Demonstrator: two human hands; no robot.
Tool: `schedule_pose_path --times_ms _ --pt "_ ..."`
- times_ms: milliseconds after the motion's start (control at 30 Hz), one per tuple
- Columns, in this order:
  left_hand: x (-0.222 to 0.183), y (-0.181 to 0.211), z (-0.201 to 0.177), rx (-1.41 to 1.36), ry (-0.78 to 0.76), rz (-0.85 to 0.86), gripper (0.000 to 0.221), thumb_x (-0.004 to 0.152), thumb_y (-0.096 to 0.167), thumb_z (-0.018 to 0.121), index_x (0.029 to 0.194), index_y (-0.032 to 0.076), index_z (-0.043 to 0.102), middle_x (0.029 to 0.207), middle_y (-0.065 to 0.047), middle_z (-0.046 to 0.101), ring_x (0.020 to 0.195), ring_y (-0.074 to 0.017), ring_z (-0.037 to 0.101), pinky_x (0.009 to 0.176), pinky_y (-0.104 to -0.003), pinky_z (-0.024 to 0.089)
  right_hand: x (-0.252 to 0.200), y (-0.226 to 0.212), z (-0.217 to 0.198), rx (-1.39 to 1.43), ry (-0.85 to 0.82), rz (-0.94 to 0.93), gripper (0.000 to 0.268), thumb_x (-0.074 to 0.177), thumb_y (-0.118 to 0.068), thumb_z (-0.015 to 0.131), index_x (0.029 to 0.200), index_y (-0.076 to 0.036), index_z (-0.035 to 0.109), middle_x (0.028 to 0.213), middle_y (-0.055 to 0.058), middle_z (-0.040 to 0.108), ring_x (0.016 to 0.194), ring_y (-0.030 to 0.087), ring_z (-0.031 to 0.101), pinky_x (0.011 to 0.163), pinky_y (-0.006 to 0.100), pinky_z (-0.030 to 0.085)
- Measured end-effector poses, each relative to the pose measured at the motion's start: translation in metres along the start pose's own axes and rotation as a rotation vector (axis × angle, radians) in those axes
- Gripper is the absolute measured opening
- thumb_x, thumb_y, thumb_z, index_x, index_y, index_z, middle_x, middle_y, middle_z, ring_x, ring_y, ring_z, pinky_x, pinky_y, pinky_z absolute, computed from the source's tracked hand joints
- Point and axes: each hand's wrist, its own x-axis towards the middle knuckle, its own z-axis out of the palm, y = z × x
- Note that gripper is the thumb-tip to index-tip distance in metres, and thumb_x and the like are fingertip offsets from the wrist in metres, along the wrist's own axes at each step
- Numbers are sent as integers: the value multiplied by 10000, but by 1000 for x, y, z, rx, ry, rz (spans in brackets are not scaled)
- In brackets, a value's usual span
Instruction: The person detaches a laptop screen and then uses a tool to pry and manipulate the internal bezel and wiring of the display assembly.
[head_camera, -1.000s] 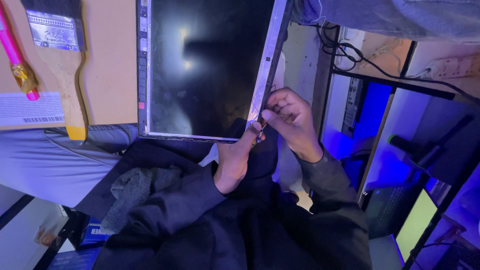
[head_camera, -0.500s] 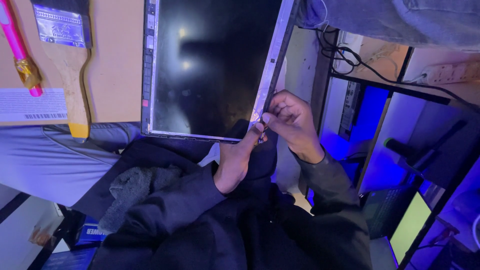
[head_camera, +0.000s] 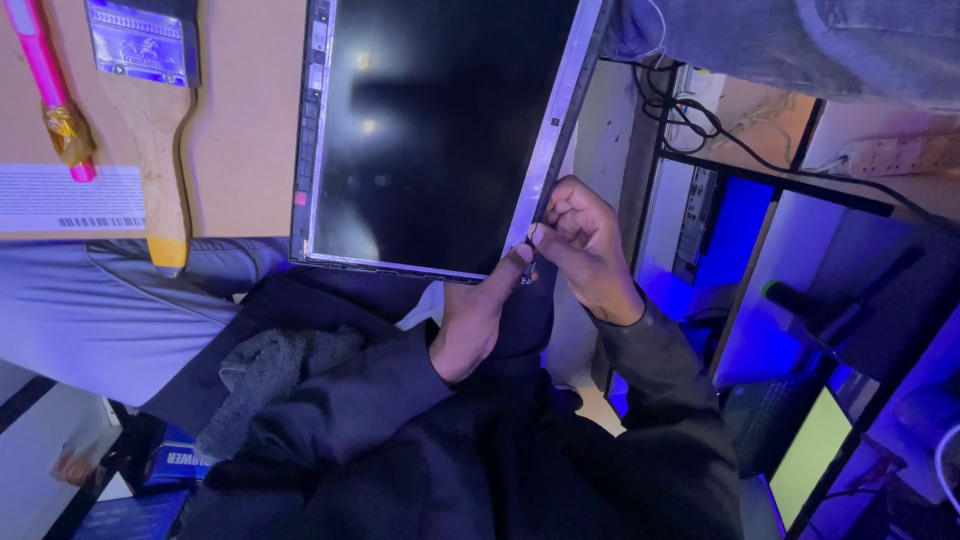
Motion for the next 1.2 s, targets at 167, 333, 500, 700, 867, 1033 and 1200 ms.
schedule_pose_path --times_ms 167,333,500,700,867,1033,1200 --pt "1 -4 0 -7 4 25 121 898 87 798 998 43 745 784 -41 728 676 -129 683 674 -289 579 5 8 0 155 -28 10 181 921 -49 689 1000 9 537 792 130 625 605 181 667 437 290 555" --pt "1 6 3 19 16 28 135 898 95 803 997 25 743 775 -48 728 669 -139 686 675 -294 581 -3 -2 17 54 60 -30 163 936 -63 669 986 13 534 744 102 573 604 168 642 431 270 511" --pt "1 15 6 18 -3 25 102 911 74 780 996 31 743 776 -46 729 677 -133 698 655 -275 583 -7 -12 32 -90 118 -110 137 957 -51 652 962 20 536 710 82 539 589 128 595 441 224 464" --pt "-1 17 8 19 36 37 156 884 73 807 1013 11 743 753 -28 700 644 -132 661 629 -286 576 -3 -16 38 46 98 -100 150 953 -77 633 962 -10 498 712 78 534 550 114 546 413 217 444" --pt "6 -12 2 -21 38 64 186 866 42 826 1026 5 738 783 -64 738 664 -147 710 645 -264 590 -3 -24 48 165 76 -83 170 945 -69 623 979 -53 457 762 52 525 590 111 558 447 206 453" --pt "-5 51 17 -22 42 114 162 882 31 805 1012 20 710 784 -48 724 676 -124 691 658 -269 595 -8 -9 36 -44 96 -145 117 973 -46 582 976 -39 465 709 61 538 564 95 540 458 195 427" --pt "-3 47 12 -39 27 94 130 896 48 797 987 50 704 764 -33 715 670 -120 699 651 -257 592 -8 -15 36 -258 101 -162 89 998 -25 568 966 -45 487 615 64 572 511 82 537 448 199 407"
